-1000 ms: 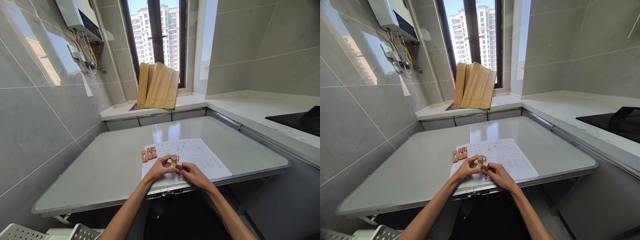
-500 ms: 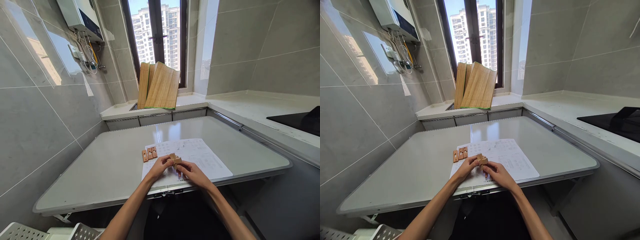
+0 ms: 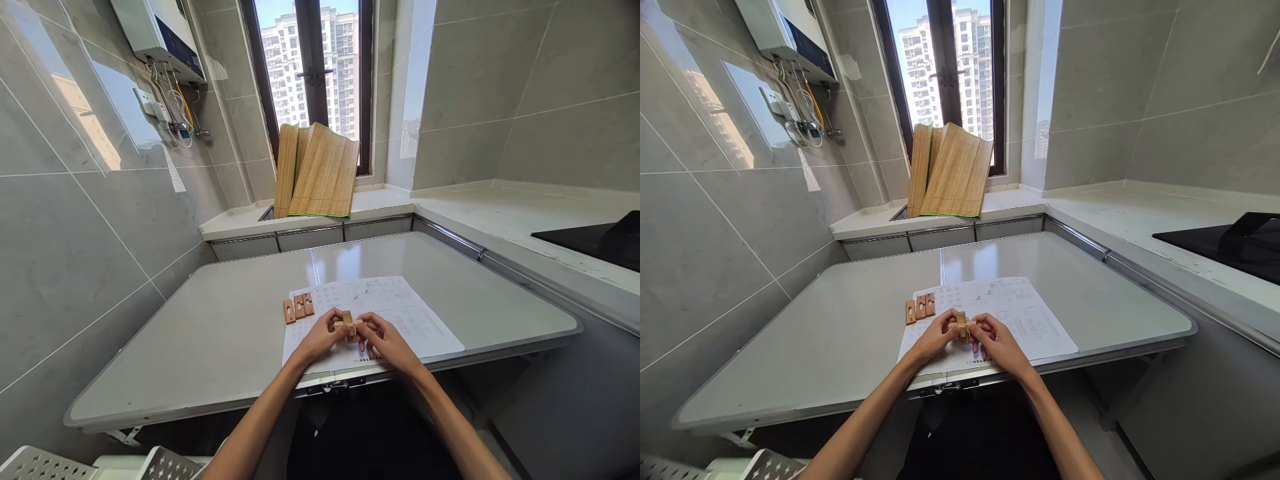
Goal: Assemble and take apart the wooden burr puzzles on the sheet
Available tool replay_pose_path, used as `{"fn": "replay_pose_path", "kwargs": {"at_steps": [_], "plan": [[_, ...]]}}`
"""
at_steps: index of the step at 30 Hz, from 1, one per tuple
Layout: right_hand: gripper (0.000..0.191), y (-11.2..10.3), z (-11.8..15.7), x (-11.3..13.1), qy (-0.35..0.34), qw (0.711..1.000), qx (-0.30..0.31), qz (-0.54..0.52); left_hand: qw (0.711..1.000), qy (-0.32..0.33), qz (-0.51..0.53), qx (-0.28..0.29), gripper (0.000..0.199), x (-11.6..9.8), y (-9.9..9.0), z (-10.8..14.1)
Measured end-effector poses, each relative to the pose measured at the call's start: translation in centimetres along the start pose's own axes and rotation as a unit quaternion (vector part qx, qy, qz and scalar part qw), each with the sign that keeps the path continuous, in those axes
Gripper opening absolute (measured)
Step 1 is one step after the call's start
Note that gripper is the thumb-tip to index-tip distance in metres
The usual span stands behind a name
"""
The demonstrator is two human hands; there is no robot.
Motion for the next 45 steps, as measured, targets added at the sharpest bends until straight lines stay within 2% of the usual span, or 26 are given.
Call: {"fn": "replay_pose_path", "kwargs": {"at_steps": [8, 13, 16, 19, 26, 33, 42, 45], "plan": [[0.045, -0.2, 0.0, 0.3, -0.004, 1.000, -0.007, 0.007, 0.997, 0.023, -0.073, -0.025, 0.064, -0.9, -0.4, 0.1], [0.040, -0.7, -0.1, 0.3, -0.022, 0.999, -0.034, -0.031, 1.000, 0.014, -0.023, -0.005, 0.064, -0.6, 0.0, 0.1], [0.038, -0.6, -0.1, 0.1, -0.024, 0.999, -0.019, -0.045, 1.000, 0.014, -0.007, 0.014, 0.067, -0.7, 0.5, 0.2], [0.039, -0.4, 0.0, 0.1, -0.022, 0.999, 0.002, -0.046, 1.000, 0.016, -0.020, -0.002, 0.071, -0.8, 0.3, 0.3], [0.044, -0.3, -0.1, 0.8, -0.012, 1.000, -0.011, -0.007, 0.998, 0.028, -0.027, -0.040, 0.068, -0.8, -0.4, 0.3], [0.043, -0.5, 0.1, 0.8, -0.013, 1.000, 0.015, -0.004, 0.999, 0.029, -0.017, -0.008, 0.071, -1.4, 0.3, 0.7], [0.043, -1.1, -0.1, -0.4, -0.008, 0.998, -0.036, -0.049, 0.999, 0.000, 0.045, 0.016, 0.088, -0.8, 0.7, 0.5], [0.040, -1.2, -0.2, -0.6, -0.007, 0.997, -0.047, -0.056, 0.999, 0.018, 0.029, 0.003, 0.079, -0.7, 0.4, 0.3]]}}
Point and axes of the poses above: each hand's wrist, its own z-axis away from the middle knuckle, its own y-axis out of the palm, x = y × z, the point moved 7 cm from there along -z, towards the middle knuckle, and after that the axes turned 1 degree about -y, right-handed, at the moved point
